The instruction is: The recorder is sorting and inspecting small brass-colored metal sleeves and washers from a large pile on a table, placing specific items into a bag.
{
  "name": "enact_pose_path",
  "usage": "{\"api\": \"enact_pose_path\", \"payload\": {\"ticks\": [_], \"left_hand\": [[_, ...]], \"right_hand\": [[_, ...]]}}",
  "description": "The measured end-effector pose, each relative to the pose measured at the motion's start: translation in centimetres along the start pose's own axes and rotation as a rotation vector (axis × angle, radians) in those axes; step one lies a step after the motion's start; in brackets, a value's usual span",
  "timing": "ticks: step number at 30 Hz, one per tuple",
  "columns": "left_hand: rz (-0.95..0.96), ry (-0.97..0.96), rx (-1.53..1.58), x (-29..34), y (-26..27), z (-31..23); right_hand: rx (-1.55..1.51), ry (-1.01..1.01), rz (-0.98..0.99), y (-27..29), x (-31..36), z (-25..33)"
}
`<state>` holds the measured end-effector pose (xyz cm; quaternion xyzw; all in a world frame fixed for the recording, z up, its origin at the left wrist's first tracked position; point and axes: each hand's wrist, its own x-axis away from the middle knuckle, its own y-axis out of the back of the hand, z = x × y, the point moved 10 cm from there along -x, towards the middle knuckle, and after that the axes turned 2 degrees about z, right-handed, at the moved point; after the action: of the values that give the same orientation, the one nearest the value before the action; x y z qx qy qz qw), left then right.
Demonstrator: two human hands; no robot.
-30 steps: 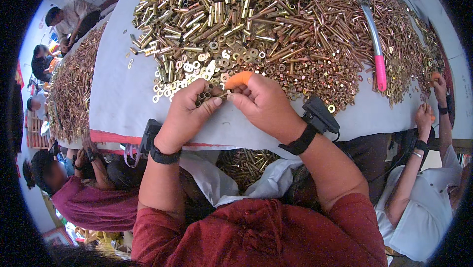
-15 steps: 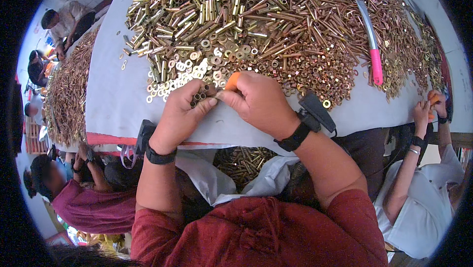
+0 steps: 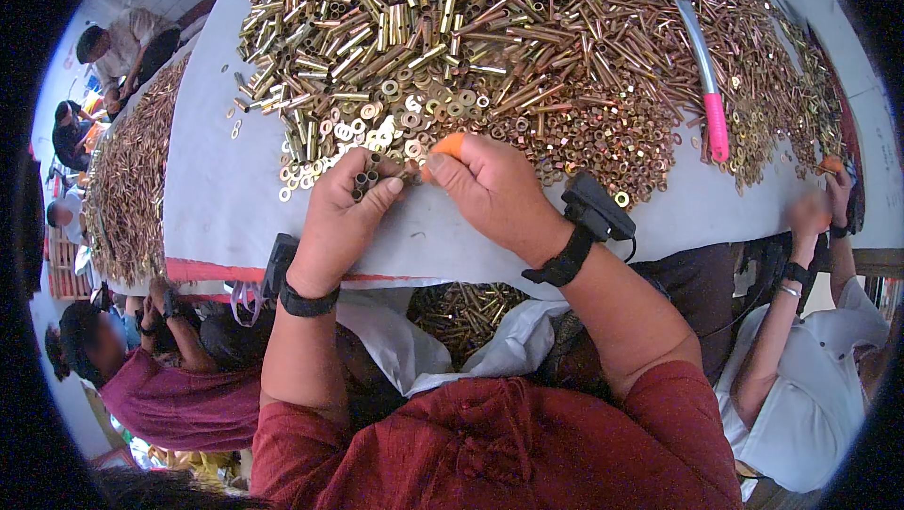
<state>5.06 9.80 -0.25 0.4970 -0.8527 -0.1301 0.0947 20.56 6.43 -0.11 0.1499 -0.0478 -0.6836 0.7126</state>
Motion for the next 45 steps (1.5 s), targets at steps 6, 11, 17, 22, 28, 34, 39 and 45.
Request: {"api": "enact_pose_path", "payload": {"ticks": [6,11,17,22,28,34,39,45], "left_hand": [[-0.008,-0.025,-0.032,-0.1,-0.1,-0.3],[-0.047,0.023,-0.003,-0.2,-0.1,0.4],[-0.069,0.17,0.184,0.1,0.2,1.2],[0.233,-0.2,-0.125,0.6,-2.2,-2.6],[0.147,-0.021,0.06,0.1,-2.2,-1.1],[0.097,0.064,0.27,-0.3,-1.8,0.2],[0.099,0.05,0.192,0.0,-1.5,-0.5],[0.044,0.022,0.174,0.1,-1.2,-0.1]], "right_hand": [[-0.001,-0.13,0.112,-0.5,0.1,-0.3],[-0.095,-0.086,0.002,-0.3,0.3,-0.2],[0.232,0.122,0.1,0.5,0.7,3.2],[0.88,0.159,-0.328,9.4,1.0,5.3],[1.004,0.091,-0.288,9.8,0.3,2.6],[0.348,-0.077,-0.324,9.6,0.2,2.5],[-0.456,-0.027,-0.124,3.4,-0.8,2.2],[-0.5,0.091,-0.126,0.5,-0.4,3.3]]}}
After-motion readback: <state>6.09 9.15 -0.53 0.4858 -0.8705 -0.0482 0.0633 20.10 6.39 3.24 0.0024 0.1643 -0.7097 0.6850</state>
